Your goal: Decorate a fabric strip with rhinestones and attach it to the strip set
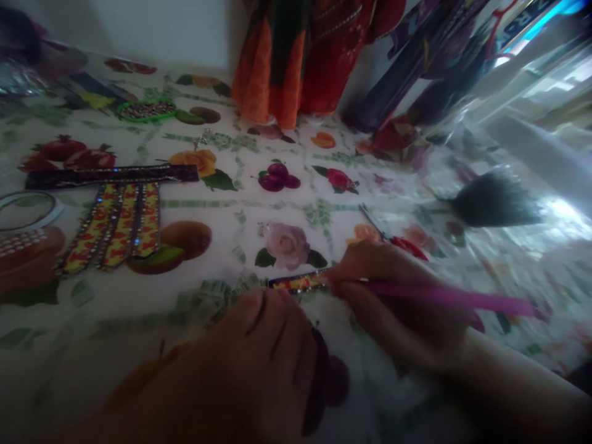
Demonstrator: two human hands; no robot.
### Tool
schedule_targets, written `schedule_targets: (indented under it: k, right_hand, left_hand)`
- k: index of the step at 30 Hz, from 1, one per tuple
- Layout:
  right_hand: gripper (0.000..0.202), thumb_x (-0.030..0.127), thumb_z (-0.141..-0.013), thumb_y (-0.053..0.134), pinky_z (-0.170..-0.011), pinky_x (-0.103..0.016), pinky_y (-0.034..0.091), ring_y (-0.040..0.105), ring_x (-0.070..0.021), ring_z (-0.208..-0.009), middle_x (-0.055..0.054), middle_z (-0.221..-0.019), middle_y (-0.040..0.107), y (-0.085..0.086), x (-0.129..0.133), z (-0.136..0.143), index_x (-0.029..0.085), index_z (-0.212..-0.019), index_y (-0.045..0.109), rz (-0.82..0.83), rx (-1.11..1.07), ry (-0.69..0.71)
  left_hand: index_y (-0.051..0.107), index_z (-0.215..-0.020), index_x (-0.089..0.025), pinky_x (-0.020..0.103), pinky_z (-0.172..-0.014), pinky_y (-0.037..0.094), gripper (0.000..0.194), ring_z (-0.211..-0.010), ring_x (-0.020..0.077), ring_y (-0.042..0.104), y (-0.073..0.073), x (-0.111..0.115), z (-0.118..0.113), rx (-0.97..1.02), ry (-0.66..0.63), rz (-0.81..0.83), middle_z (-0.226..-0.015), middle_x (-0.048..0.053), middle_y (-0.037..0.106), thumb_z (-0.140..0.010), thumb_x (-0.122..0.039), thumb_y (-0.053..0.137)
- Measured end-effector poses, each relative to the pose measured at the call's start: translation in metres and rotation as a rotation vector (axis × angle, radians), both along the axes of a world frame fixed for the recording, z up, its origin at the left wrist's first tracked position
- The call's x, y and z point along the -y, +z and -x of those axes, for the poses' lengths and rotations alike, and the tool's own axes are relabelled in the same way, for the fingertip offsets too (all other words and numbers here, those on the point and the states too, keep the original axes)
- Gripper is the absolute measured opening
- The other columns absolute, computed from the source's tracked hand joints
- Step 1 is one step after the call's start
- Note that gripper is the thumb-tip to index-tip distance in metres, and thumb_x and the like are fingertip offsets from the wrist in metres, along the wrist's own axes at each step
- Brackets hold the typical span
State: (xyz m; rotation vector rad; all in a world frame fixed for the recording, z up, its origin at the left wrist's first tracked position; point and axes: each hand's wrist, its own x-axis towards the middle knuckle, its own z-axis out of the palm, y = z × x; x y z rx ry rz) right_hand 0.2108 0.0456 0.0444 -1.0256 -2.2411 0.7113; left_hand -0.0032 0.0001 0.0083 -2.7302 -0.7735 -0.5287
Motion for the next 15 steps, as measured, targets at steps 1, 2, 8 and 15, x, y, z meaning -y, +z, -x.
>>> schedule_targets:
  k: [1,2,8,15]
  right_hand:
    - [0.015,0.012,-0.087,0.060,-0.059,-0.031,0.050,0.062,-0.0155,-0.066,-0.001,-0.078,0.064,-0.002,-0.001,0.000,0.025,-0.095,0.062,0.016,-0.003,0.007]
    - [0.014,0.013,-0.088,0.060,-0.059,-0.030,0.049,0.061,-0.0149,-0.067,-0.001,-0.078,0.064,-0.005,-0.003,0.000,0.024,-0.095,0.062,0.031,-0.005,0.014]
    - [0.008,0.017,-0.092,0.060,-0.067,-0.029,0.050,0.061,-0.0146,-0.075,-0.001,-0.085,0.064,-0.018,-0.006,0.001,0.024,-0.095,0.062,0.101,0.032,0.004]
    - [0.007,0.016,-0.092,0.061,-0.069,-0.026,0.050,0.061,-0.0125,-0.077,0.000,-0.086,0.063,-0.021,-0.007,0.003,0.021,-0.098,0.062,0.086,0.047,0.015]
  left_hand:
    - [0.065,-0.104,-0.009,0.042,-0.080,0.042,0.034,-0.088,0.0265,0.066,0.001,0.000,0.000,-0.001,-0.001,0.001,-0.100,0.012,0.073,-0.092,-0.006,0.033]
    - [0.065,-0.104,-0.009,0.042,-0.081,0.042,0.034,-0.089,0.0265,0.066,0.001,-0.001,0.001,-0.005,-0.003,0.001,-0.100,0.012,0.073,-0.091,-0.007,0.034]
    - [0.066,-0.104,-0.007,0.042,-0.080,0.049,0.036,-0.087,0.0277,0.070,0.003,-0.001,0.000,-0.026,-0.001,-0.042,-0.100,0.014,0.075,-0.091,-0.007,0.033]
    - [0.069,-0.098,-0.005,0.041,-0.071,0.056,0.038,-0.082,0.0285,0.073,0.004,-0.003,-0.001,-0.009,0.002,-0.051,-0.095,0.015,0.076,-0.089,-0.004,0.033]
